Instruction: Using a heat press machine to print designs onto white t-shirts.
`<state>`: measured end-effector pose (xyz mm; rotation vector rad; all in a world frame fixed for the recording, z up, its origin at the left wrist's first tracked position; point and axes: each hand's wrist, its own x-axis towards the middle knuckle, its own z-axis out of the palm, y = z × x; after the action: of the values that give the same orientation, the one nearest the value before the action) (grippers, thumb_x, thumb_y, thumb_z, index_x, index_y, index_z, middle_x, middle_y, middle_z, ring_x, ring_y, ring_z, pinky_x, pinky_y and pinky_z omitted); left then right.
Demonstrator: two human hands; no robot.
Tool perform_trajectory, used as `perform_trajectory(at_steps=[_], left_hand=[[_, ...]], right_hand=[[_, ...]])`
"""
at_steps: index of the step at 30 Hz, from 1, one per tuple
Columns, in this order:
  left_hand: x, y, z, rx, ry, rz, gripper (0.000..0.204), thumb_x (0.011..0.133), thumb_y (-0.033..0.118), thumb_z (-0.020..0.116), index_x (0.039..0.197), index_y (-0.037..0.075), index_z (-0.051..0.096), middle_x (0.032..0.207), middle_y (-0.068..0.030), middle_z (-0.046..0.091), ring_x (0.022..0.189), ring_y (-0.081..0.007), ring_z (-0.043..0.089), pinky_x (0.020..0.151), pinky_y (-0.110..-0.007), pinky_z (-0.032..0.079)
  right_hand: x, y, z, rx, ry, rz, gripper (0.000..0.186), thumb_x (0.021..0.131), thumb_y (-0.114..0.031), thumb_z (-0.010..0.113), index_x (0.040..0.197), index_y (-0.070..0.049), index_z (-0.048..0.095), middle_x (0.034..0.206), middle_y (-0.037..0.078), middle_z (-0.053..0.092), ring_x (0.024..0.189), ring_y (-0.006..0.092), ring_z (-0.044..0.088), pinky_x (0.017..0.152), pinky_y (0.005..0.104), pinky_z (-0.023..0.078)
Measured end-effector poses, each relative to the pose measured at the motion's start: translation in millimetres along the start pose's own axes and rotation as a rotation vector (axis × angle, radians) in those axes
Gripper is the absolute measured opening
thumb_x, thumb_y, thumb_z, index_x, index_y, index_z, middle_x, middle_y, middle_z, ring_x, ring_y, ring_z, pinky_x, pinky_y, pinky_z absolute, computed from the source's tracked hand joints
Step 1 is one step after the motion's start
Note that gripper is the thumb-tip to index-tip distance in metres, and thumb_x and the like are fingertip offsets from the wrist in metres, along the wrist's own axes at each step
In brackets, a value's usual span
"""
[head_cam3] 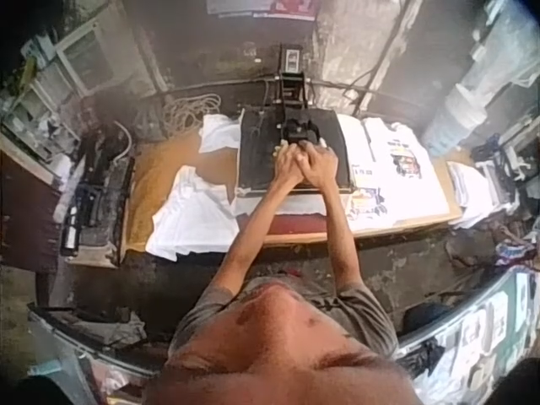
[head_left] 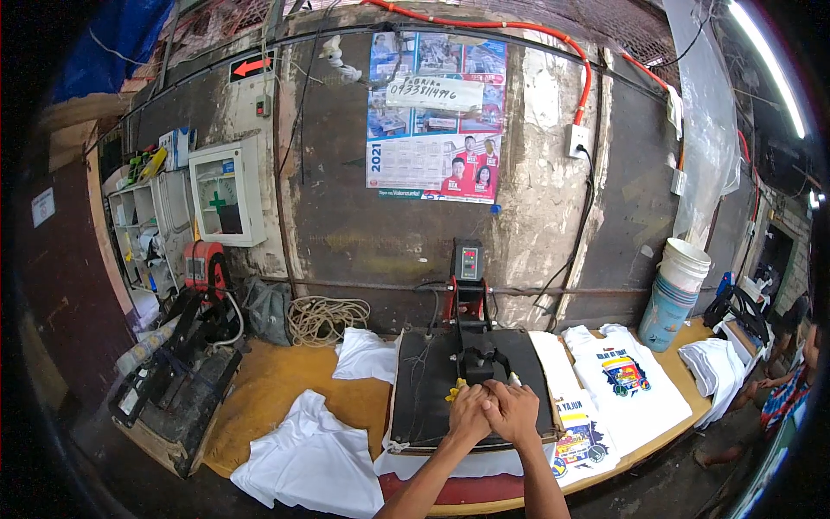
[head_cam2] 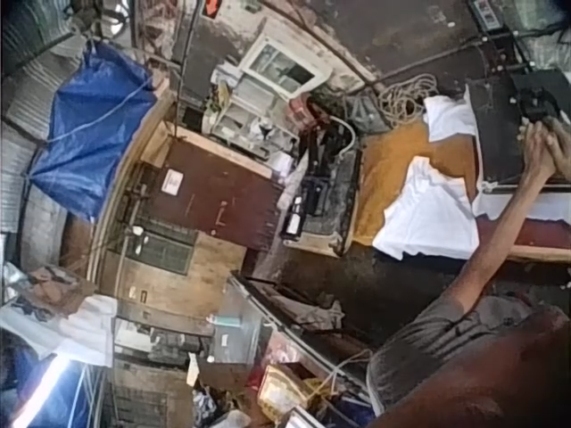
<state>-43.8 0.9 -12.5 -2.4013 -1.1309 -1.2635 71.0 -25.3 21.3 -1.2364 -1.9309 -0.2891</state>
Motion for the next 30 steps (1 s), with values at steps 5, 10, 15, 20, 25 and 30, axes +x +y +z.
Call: perform_trajectory(at_steps=[5,10,15,20,25,30], left_hand=[[-1,-2,2,-0.010,0.052,0.001,0.011,0.077,0.020,0.060,0.076,0.009,0.060,0.074,-0.0051,0.061,0.075,-0.0223,0.055,0.072,-0.037,0.040],[0,-2,0,-0.015,0.024,0.016,0.011,0.077,0.020,0.061,0.076,0.009,0.059,0.073,-0.0052,0.060,0.075,-0.0222,0.055,0.072,-0.037,0.040],[2,0,-2,-0.027,-0.006,-0.001,0.011,0.077,0.019,0.061,0.077,0.009,0.059,0.074,-0.0054,0.060,0.076,-0.0224,0.056,0.072,-0.037,0.040],[3,1,-4,-0.037,-0.003,0.008,0.012,0.078,0.019,0.061,0.078,0.007,0.060,0.076,-0.0068,0.060,0.076,-0.0233,0.056,0.072,-0.038,0.041],[5,3,-9,-0.044,0.014,0.002,0.013,0.078,0.020,0.060,0.078,0.007,0.060,0.078,-0.0070,0.062,0.075,-0.0237,0.057,0.071,-0.039,0.041],[5,6,-11,-0.067,0.020,-0.007,0.013,0.078,0.020,0.060,0.077,0.007,0.060,0.078,-0.0071,0.062,0.076,-0.0240,0.058,0.071,-0.039,0.041]], right_hand=[[2,-3,-1,-0.007,-0.010,0.008,0.051,0.085,-0.055,0.046,0.099,-0.010,0.064,0.069,0.012,0.064,0.069,0.0287,0.064,0.064,0.0400,0.045],[1,0,0,0.001,-0.014,0.007,0.052,0.085,-0.056,0.045,0.099,-0.009,0.064,0.070,0.012,0.064,0.069,0.0287,0.063,0.064,0.0400,0.044],[0,1,0,-0.005,-0.013,0.012,0.052,0.085,-0.056,0.045,0.099,-0.009,0.064,0.069,0.012,0.064,0.068,0.0284,0.062,0.064,0.0399,0.044],[0,0,0,-0.007,0.005,-0.005,0.049,0.086,-0.053,0.046,0.098,-0.009,0.064,0.069,0.011,0.063,0.067,0.0271,0.062,0.064,0.0394,0.043],[2,-3,-2,0.007,0.026,-0.022,0.048,0.087,-0.052,0.045,0.097,-0.009,0.064,0.068,0.009,0.063,0.065,0.0267,0.060,0.062,0.0388,0.041],[-1,0,1,0.013,0.045,-0.017,0.049,0.088,-0.052,0.043,0.096,-0.009,0.063,0.067,0.009,0.062,0.063,0.0275,0.059,0.060,0.0386,0.040]])
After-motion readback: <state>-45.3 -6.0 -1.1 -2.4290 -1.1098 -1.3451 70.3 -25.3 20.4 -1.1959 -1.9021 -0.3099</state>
